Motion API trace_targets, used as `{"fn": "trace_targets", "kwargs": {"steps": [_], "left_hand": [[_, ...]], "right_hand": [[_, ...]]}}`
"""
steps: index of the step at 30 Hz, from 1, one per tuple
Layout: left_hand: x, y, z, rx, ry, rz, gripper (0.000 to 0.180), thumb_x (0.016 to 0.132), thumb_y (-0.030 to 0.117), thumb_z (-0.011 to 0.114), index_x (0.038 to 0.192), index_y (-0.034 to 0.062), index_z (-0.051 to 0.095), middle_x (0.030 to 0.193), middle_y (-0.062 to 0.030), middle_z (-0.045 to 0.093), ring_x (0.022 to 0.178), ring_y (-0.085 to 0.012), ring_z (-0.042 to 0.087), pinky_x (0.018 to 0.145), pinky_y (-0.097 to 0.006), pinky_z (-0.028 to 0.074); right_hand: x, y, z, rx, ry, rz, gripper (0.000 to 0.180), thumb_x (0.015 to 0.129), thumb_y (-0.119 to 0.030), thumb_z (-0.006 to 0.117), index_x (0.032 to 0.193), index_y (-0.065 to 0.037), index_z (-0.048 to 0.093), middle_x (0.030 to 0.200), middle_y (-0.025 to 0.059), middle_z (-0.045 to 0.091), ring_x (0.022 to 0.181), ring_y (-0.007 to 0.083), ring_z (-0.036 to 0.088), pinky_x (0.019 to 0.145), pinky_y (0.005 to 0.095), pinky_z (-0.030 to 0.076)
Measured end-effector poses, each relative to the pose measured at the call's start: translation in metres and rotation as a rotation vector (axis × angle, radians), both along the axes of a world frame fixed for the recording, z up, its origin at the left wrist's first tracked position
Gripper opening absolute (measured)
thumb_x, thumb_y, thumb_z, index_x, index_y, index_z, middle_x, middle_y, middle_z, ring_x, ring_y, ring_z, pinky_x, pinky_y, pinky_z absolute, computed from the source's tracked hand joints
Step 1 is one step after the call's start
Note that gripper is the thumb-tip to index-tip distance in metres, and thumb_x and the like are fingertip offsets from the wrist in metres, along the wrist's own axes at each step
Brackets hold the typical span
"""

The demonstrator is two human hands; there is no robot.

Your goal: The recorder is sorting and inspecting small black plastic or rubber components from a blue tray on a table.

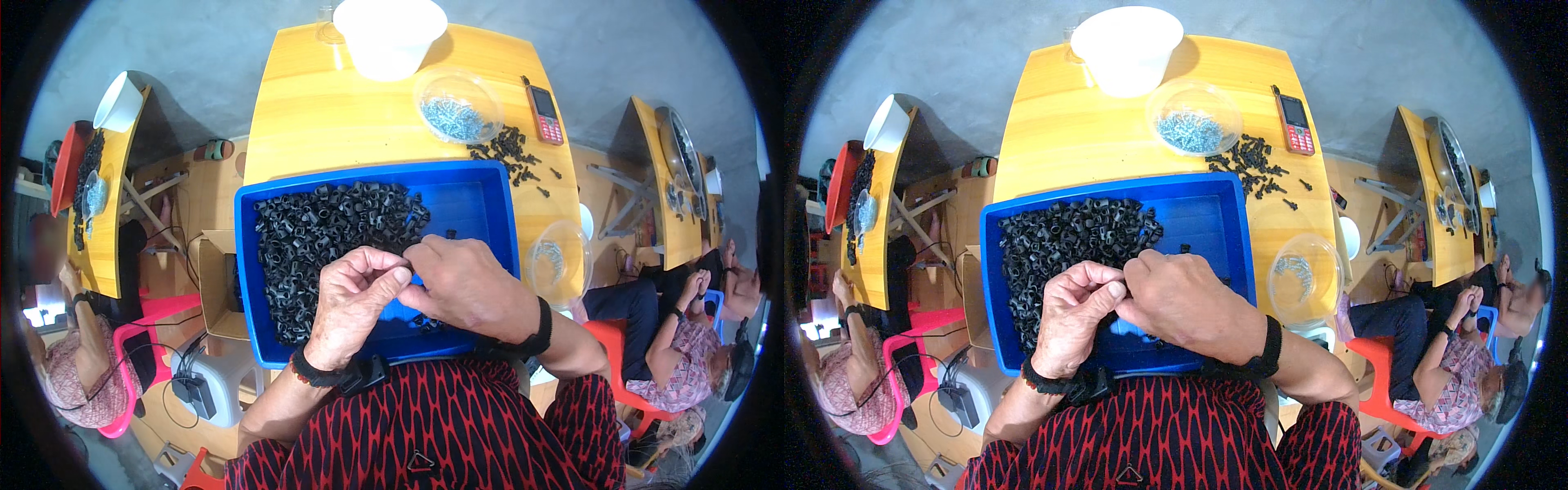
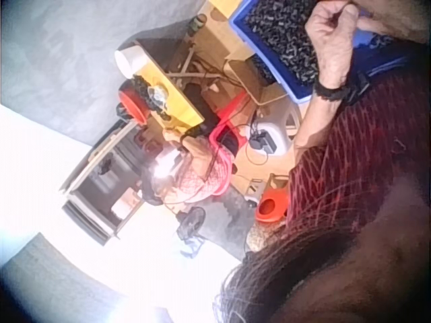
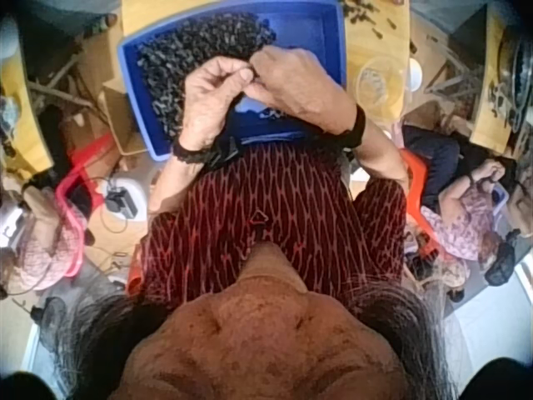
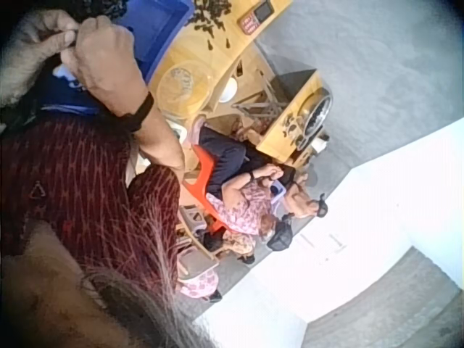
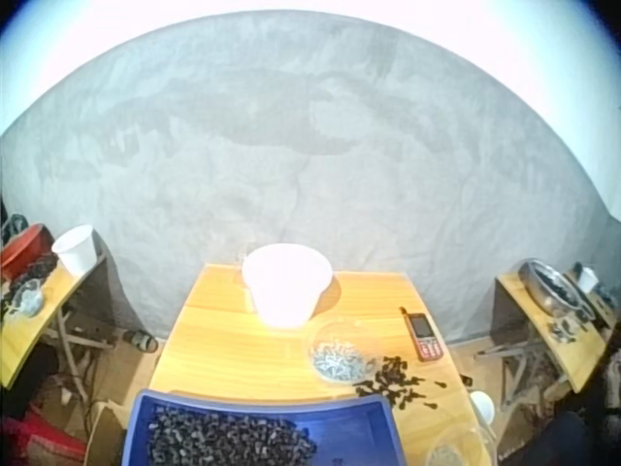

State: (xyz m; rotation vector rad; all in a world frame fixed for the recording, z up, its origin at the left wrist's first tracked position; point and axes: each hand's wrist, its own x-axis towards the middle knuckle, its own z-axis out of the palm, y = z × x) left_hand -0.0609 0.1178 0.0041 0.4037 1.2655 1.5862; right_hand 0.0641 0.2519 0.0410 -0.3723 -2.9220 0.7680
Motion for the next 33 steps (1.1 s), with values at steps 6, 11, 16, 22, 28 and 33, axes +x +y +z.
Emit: {"fn": "trace_targets", "kwargs": {"steps": [6,11,16,22,28,33], "left_hand": [[-0.001,-0.002,0.003,0.034,0.015,-0.01,0.006,0.09,-0.003,0.07,0.095,-0.0002,0.069,0.088,-0.0019,0.068,0.079,-0.0059,0.061,0.073,-0.023,0.052],[0.0,-0.002,0.003,0.065,0.085,0.005,0.007,0.088,-0.007,0.069,0.092,-0.0011,0.068,0.087,-0.0027,0.067,0.08,-0.0069,0.062,0.071,-0.023,0.052],[0.002,-0.001,0.012,0.112,0.121,0.001,0.009,0.087,-0.01,0.067,0.089,-0.0018,0.067,0.086,-0.0028,0.066,0.08,-0.0078,0.062,0.072,-0.024,0.052],[0.002,-0.001,0.004,0.096,0.213,0.037,0.008,0.088,-0.008,0.067,0.088,0.0004,0.066,0.084,-0.0038,0.066,0.074,-0.0077,0.062,0.068,-0.023,0.051],[0.0,-0.006,0.007,0.287,-0.035,0.225,0.01,0.096,0.013,0.063,0.094,0.0041,0.058,0.086,-0.0093,0.064,0.073,-0.0176,0.063,0.066,-0.032,0.056],[-0.001,-0.018,0.014,0.417,0.004,0.277,0.014,0.099,0.018,0.058,0.094,0.0047,0.055,0.079,-0.0095,0.055,0.07,-0.0187,0.057,0.062,-0.033,0.052]], "right_hand": [[0.001,0.0,-0.002,-0.04,0.118,-0.008,0.033,0.079,-0.017,0.077,0.103,0.0,0.062,0.079,0.0136,0.061,0.069,0.0331,0.064,0.057,0.0418,0.052],[-0.001,-0.003,-0.006,-0.017,0.135,0.029,0.027,0.087,-0.022,0.07,0.088,-0.002,0.053,0.074,0.0149,0.057,0.065,0.0343,0.064,0.054,0.043,0.053],[-0.001,-0.007,-0.008,0.033,0.152,0.07,0.027,0.087,-0.022,0.07,0.088,-0.002,0.053,0.073,0.014,0.056,0.064,0.0333,0.064,0.052,0.042,0.053],[-0.002,-0.002,-0.005,-0.075,0.22,0.012,0.029,0.087,-0.02,0.071,0.099,0.002,0.057,0.078,0.0158,0.059,0.068,0.0339,0.065,0.058,0.0407,0.055],[0.013,0.043,-0.002,-0.418,0.173,-0.368,0.024,0.087,-0.013,0.07,0.106,0.002,0.066,0.093,0.0214,0.068,0.083,0.0385,0.067,0.073,0.042,0.054],[0.018,0.044,-0.016,-0.013,0.072,-0.128,0.017,0.085,0.0,0.06,0.1,0.001,0.066,0.088,0.0188,0.065,0.083,0.0373,0.065,0.074,0.0445,0.054]]}}
